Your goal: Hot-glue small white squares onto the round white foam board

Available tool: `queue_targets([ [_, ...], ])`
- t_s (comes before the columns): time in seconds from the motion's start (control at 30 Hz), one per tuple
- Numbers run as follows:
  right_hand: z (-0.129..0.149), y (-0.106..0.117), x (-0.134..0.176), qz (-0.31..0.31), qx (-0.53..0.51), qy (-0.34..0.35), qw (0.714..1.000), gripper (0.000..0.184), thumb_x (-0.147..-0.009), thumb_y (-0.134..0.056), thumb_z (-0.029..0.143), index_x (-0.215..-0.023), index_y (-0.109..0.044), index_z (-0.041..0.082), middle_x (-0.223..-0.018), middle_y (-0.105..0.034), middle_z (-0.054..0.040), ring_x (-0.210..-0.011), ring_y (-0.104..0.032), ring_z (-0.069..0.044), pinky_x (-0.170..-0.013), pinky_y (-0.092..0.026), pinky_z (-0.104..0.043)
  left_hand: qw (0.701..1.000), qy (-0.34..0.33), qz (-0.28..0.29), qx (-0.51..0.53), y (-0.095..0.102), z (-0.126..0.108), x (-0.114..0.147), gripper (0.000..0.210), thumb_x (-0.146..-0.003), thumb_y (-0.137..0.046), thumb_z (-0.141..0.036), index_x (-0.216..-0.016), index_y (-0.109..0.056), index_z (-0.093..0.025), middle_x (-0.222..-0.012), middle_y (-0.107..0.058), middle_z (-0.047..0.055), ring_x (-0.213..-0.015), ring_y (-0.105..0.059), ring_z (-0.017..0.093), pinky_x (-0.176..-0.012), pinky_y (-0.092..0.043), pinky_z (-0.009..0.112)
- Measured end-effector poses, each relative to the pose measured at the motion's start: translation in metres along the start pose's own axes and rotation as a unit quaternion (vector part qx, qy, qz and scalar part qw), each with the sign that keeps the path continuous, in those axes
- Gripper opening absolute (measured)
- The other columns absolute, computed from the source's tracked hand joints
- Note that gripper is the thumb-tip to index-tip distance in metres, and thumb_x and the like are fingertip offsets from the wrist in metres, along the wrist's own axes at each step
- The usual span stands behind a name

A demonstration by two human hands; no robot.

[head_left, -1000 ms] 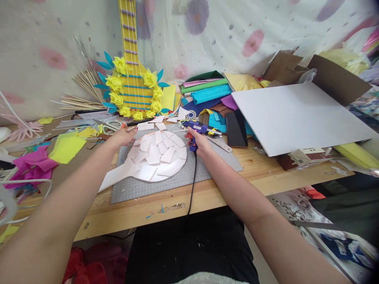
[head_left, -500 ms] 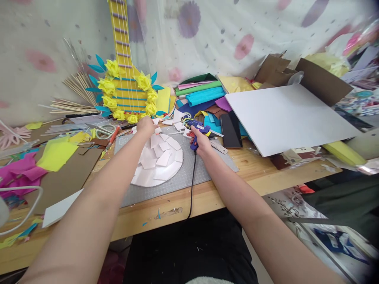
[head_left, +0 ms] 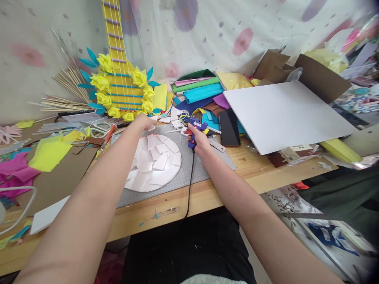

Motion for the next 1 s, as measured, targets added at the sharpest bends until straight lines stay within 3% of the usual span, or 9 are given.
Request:
queue_targets([
  [0.1, 0.003, -0.005, 0.003, 0.033, 0.025, 0.019, 0.999, 0.028, -0.07, -0.076, 0.042, -0.068, -0.06, 0.018, -0.065, -0.065, 0.0011, -0.042, -0.041, -0.004, -0.041, -0.039, -0.019, 0.982, -0.006, -0.038, 0.184, 0.019, 0.006, 0.02, 0.035, -0.06, -0.076, -0.014, -0.093, -0.064, -0.016, -0.087, -0.069, 0.006, -0.088, -0.067, 0.024, -0.079, -0.052, 0.034],
  [0.17, 0.005, -0.012, 0.007, 0.074, 0.044, 0.031, 0.996, 0.034, -0.065, -0.078, 0.047, -0.07, -0.061, 0.019, -0.068, -0.066, 0.0007, -0.045, -0.044, -0.005, -0.044, -0.041, -0.021, 0.935, -0.026, -0.014, 0.354, 0.019, 0.008, 0.039, 0.032, -0.065, -0.072, -0.01, -0.095, -0.064, -0.016, -0.082, -0.068, 0.003, -0.079, -0.067, 0.016, -0.078, -0.052, 0.03],
  [0.23, 0.004, -0.022, 0.013, 0.125, 0.066, 0.036, 0.989, 0.04, -0.059, -0.08, 0.052, -0.071, -0.062, 0.018, -0.07, -0.066, -0.0002, -0.047, -0.046, -0.006, -0.046, -0.042, -0.022, 0.874, -0.019, 0.049, 0.484, 0.008, 0.013, 0.059, 0.023, -0.07, -0.068, -0.008, -0.092, -0.065, -0.013, -0.078, -0.068, 0.003, -0.071, -0.065, 0.012, -0.077, -0.052, 0.026],
  [0.33, 0.001, -0.034, 0.023, 0.193, 0.104, 0.046, 0.975, 0.046, -0.053, -0.081, 0.057, -0.072, -0.063, 0.018, -0.068, -0.065, -0.0009, -0.049, -0.045, -0.007, -0.047, -0.04, -0.023, 0.805, 0.025, 0.115, 0.582, -0.01, 0.025, 0.087, 0.009, -0.08, -0.062, -0.009, -0.088, -0.066, -0.011, -0.077, -0.069, 0.005, -0.07, -0.065, 0.011, -0.073, -0.053, 0.023],
  [0.43, -0.003, -0.045, 0.033, 0.248, 0.134, 0.054, 0.958, 0.047, -0.055, -0.079, 0.059, -0.072, -0.064, 0.018, -0.063, -0.062, -0.0003, -0.051, -0.044, -0.008, -0.049, -0.038, -0.024, 0.766, 0.052, 0.119, 0.629, -0.02, 0.036, 0.104, 0.006, -0.084, -0.061, -0.011, -0.085, -0.066, -0.011, -0.076, -0.07, 0.004, -0.068, -0.065, 0.01, -0.069, -0.053, 0.021],
  [0.63, -0.009, -0.055, 0.045, 0.299, 0.172, 0.045, 0.937, 0.048, -0.054, -0.078, 0.06, -0.072, -0.063, 0.018, -0.059, -0.057, 0.0011, -0.051, -0.041, -0.008, -0.05, -0.036, -0.025, 0.745, 0.044, 0.116, 0.656, -0.024, 0.039, 0.112, 0.008, -0.085, -0.06, -0.009, -0.085, -0.067, -0.013, -0.079, -0.071, 0.003, -0.069, -0.066, 0.009, -0.071, -0.054, 0.021],
  [1.0, -0.011, -0.054, 0.044, 0.29, 0.195, 0.053, 0.936, 0.048, -0.054, -0.077, 0.061, -0.069, -0.06, 0.018, -0.059, -0.055, 0.0016, -0.055, -0.047, -0.01, -0.053, -0.035, -0.026, 0.747, 0.035, 0.137, 0.65, -0.028, 0.043, 0.111, 0.016, -0.089, -0.054, -0.009, -0.087, -0.069, -0.013, -0.082, -0.072, 0.004, -0.072, -0.067, 0.01, -0.07, -0.055, 0.022],
])
Point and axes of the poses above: each hand's wrist, its own x-axis away from the middle knuckle, its own y-axis out of the back of the hand, z = x × y, the point moved 9 cm from there along -x, towards the middle knuckle
